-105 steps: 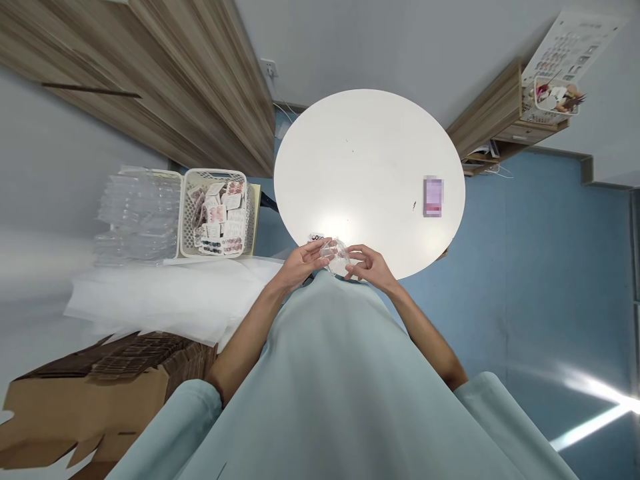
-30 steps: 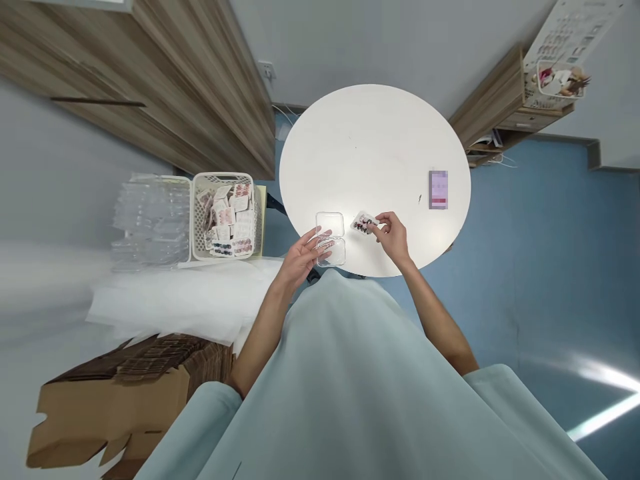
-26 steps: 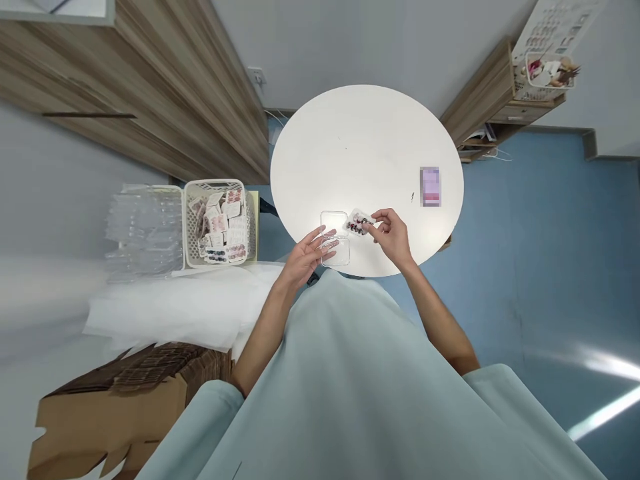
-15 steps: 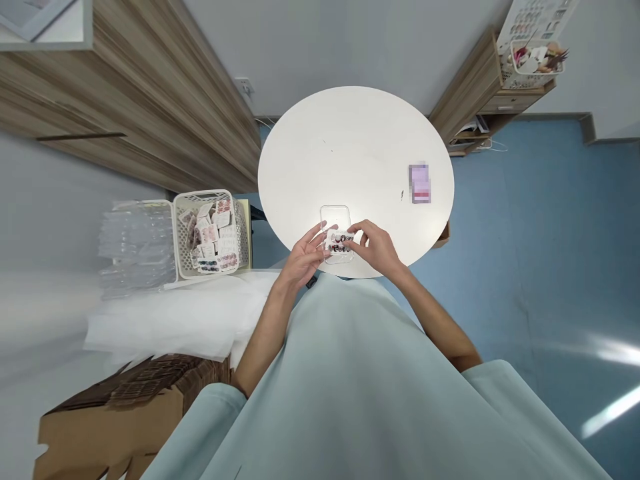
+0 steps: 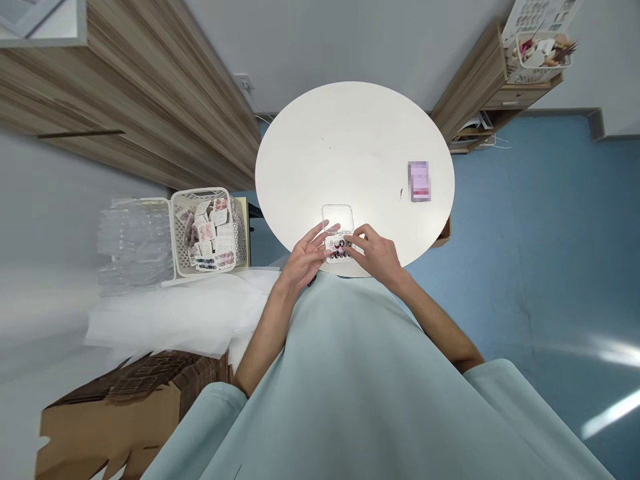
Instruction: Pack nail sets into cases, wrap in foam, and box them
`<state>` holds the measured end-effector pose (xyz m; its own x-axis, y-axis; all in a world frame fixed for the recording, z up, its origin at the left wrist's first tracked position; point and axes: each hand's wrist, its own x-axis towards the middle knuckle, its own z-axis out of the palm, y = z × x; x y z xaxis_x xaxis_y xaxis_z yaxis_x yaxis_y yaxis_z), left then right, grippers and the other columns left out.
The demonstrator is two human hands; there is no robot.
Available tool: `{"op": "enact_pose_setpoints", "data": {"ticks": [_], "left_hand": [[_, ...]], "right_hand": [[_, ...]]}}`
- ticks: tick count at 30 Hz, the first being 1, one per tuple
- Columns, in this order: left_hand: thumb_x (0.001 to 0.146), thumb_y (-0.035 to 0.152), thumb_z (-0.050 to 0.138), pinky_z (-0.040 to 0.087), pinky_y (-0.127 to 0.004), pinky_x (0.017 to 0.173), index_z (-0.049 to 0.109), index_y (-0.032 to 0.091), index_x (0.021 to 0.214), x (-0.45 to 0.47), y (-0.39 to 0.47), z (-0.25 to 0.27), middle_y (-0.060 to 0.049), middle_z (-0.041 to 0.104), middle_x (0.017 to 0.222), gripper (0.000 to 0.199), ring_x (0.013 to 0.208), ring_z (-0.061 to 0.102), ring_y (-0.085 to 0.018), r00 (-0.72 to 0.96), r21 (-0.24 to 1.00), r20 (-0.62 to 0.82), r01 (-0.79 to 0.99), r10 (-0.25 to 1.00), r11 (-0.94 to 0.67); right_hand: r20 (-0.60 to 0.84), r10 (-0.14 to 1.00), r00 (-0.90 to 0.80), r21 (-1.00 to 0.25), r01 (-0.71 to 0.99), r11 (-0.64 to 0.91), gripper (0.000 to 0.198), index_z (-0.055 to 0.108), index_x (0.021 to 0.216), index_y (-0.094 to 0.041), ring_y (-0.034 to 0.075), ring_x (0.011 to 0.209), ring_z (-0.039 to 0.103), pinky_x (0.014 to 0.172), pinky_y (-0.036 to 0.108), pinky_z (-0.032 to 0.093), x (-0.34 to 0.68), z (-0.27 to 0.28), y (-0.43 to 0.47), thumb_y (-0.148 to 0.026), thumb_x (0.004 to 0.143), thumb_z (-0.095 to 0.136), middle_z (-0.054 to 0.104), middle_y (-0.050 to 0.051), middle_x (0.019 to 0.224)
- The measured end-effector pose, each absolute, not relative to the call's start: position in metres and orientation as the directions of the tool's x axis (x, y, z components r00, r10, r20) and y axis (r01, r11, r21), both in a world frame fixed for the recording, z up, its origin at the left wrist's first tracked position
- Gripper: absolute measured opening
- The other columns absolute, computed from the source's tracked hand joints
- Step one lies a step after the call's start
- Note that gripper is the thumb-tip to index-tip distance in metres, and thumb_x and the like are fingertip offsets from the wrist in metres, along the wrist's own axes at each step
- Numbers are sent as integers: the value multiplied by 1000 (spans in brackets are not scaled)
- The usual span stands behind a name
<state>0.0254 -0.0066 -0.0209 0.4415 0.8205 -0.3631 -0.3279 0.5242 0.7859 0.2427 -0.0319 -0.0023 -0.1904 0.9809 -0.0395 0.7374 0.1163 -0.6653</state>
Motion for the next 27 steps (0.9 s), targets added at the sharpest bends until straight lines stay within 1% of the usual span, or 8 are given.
{"op": "enact_pose_setpoints", "data": {"ticks": [3,6,9,12,15,20,24,27], "left_hand": [[80,21,88,48,-45,121,57,29,157,24,-8,-20,-12,49,167,83,153,48,-35,431,771,-371,-351,822,532],[78,21,89,48,-47,121,56,28,157,21,-9,-20,-13,50,167,86,154,46,-36,427,763,-378,-359,821,538],[78,22,89,48,-49,121,56,27,157,17,-12,-21,-15,50,167,86,154,47,-37,442,750,-390,-357,808,557],[78,23,89,48,-51,120,56,27,157,12,-17,-24,-16,49,167,86,153,47,-38,456,733,-406,-355,792,580],[79,22,89,48,-51,120,57,26,157,7,-22,-26,-16,49,167,85,154,46,-38,455,722,-418,-360,786,592],[85,23,85,46,-51,122,61,23,152,1,-28,-29,-15,52,165,72,154,47,-37,418,648,-486,-418,768,637],[91,24,80,45,-50,123,65,21,147,0,-30,-31,-15,58,159,58,151,52,-33,383,590,-514,-491,767,641],[92,23,79,45,-49,123,68,20,142,1,-27,-31,-14,62,156,52,148,55,-32,353,585,-519,-517,778,625]], "right_hand": [[-40,990,-132,-730,680,61,25,80,113,-31,17,77,61,61,29,42,241,-1,-31,-47,106,62,70,7,114],[-22,999,30,-823,567,-36,32,81,114,-29,17,74,59,70,32,49,243,-2,-18,-55,100,69,71,7,108],[-93,981,168,-895,417,-157,42,81,108,-24,18,73,58,72,33,52,246,-9,3,-63,94,72,74,7,102],[-267,957,114,-924,252,-288,46,80,92,-21,17,71,59,63,31,49,243,-20,21,-66,91,72,76,7,95],[-364,929,72,-918,145,-370,48,78,83,-19,16,68,59,57,30,46,236,-28,28,-67,88,73,75,7,90],[-378,922,83,-916,111,-386,47,79,87,-19,14,64,54,55,28,45,228,-26,31,-65,80,81,74,5,86],[-321,945,57,-937,128,-326,47,80,92,-19,11,59,45,58,28,44,229,-11,30,-65,81,82,67,0,73],[-262,965,8,-954,146,-261,46,81,94,-21,11,59,43,59,29,43,231,4,22,-65,83,82,62,-2,68]]}}
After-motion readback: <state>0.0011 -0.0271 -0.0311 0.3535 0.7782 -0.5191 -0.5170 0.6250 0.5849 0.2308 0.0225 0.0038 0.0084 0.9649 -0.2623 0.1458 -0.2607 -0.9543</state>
